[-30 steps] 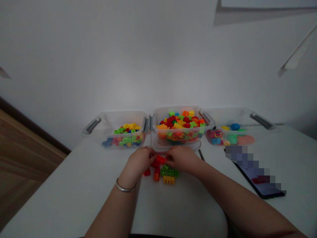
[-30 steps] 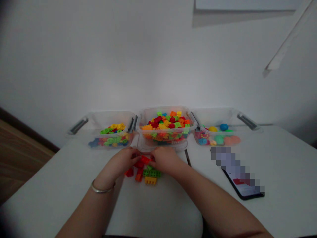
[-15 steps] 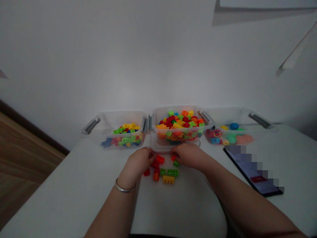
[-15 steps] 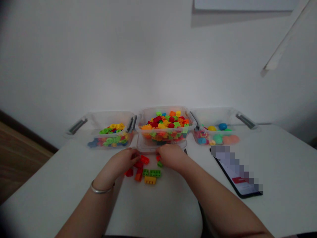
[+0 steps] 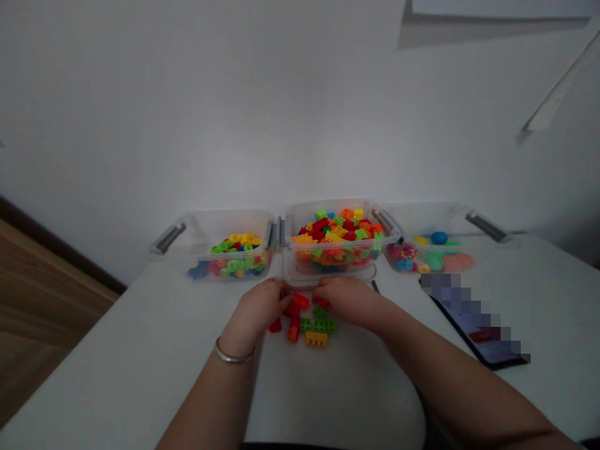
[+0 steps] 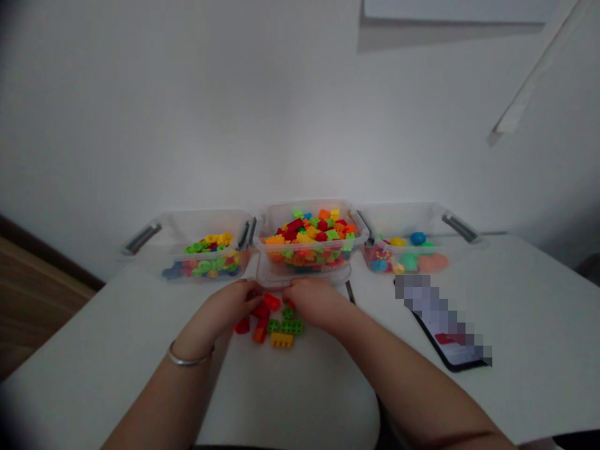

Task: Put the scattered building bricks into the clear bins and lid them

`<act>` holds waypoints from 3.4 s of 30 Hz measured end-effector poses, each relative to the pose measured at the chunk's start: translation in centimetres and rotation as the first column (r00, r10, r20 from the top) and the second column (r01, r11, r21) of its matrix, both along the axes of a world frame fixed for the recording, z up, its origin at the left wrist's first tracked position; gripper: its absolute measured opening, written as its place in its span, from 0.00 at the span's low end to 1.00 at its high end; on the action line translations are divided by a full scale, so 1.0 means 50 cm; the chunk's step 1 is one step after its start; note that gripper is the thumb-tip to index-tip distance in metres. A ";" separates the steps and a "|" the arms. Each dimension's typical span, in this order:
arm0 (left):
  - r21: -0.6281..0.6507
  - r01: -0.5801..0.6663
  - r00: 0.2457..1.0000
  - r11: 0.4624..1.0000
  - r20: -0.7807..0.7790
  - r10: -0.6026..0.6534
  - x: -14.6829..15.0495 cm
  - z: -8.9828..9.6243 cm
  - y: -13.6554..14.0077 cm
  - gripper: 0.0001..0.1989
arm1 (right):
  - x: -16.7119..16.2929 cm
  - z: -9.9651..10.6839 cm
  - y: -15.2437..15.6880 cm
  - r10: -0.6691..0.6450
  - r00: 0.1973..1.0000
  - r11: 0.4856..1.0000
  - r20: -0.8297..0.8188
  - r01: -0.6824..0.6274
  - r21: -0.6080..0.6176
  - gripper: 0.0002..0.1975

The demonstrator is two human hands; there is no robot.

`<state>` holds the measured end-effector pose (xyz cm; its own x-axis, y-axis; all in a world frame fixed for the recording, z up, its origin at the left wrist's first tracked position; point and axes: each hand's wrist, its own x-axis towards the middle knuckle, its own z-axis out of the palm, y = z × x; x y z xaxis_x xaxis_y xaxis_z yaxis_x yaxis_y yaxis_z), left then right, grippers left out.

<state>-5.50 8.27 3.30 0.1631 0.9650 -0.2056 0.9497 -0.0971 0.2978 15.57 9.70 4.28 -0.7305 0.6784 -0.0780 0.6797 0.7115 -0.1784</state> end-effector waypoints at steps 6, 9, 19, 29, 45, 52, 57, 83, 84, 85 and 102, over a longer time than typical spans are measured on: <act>0.007 -0.007 1.000 1.000 -0.010 0.007 0.001 -0.001 -0.002 0.11 | 0.011 0.032 -0.003 0.009 0.999 0.996 0.031 -0.012 0.084 0.11; 0.002 0.003 1.000 1.000 -0.003 -0.003 0.002 0.002 -0.003 0.11 | 0.029 0.073 -0.014 0.028 0.994 0.982 -0.107 -0.007 0.191 0.08; -0.024 -0.012 1.000 1.000 0.007 0.013 0.005 0.011 -0.012 0.11 | 0.138 0.118 0.035 -0.102 0.582 0.545 -0.807 0.712 0.444 0.10; -0.003 -0.005 1.000 1.000 -0.008 0.005 0.002 0.005 -0.005 0.11 | 0.169 0.063 0.111 -0.352 0.615 0.594 -0.705 0.729 0.339 0.14; 0.060 0.081 0.996 0.995 -0.026 -0.079 0.000 0.006 0.000 0.13 | 0.085 0.098 0.021 -0.057 0.750 0.879 -0.659 0.350 0.323 0.09; 0.060 0.143 0.987 0.988 0.061 -0.147 0.005 0.000 0.003 0.15 | -0.018 0.042 -0.028 -0.056 0.983 0.962 -0.177 0.100 0.253 0.08; -0.002 0.181 0.966 0.984 0.191 -0.177 0.008 -0.004 0.003 0.15 | -0.041 0.008 -0.033 -0.043 0.999 0.972 -0.021 0.047 0.229 0.11; -0.059 -0.097 0.968 0.994 -0.237 0.080 -0.008 0.009 -0.010 0.18 | -0.045 -0.015 -0.030 -0.126 0.991 0.969 -0.038 0.131 0.211 0.12; -0.058 -0.092 0.969 0.994 -0.234 0.076 -0.007 0.008 -0.010 0.18 | -0.045 -0.015 -0.030 -0.126 0.991 0.969 -0.035 0.131 0.209 0.12; -0.058 -0.090 0.970 0.994 -0.232 0.075 -0.007 0.008 -0.009 0.18 | -0.043 -0.013 -0.029 -0.125 0.992 0.970 -0.033 0.129 0.204 0.12; -0.066 -0.106 0.970 0.992 -0.228 0.088 0.004 0.019 -0.016 0.18 | 0.100 0.102 0.029 -0.028 0.680 0.714 -0.733 0.527 0.461 0.11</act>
<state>-5.31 7.49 4.26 0.0106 0.9537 -0.3007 0.9967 0.0140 0.0796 20.56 11.15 9.37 -0.1792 0.5592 0.8095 0.7456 0.6140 -0.2591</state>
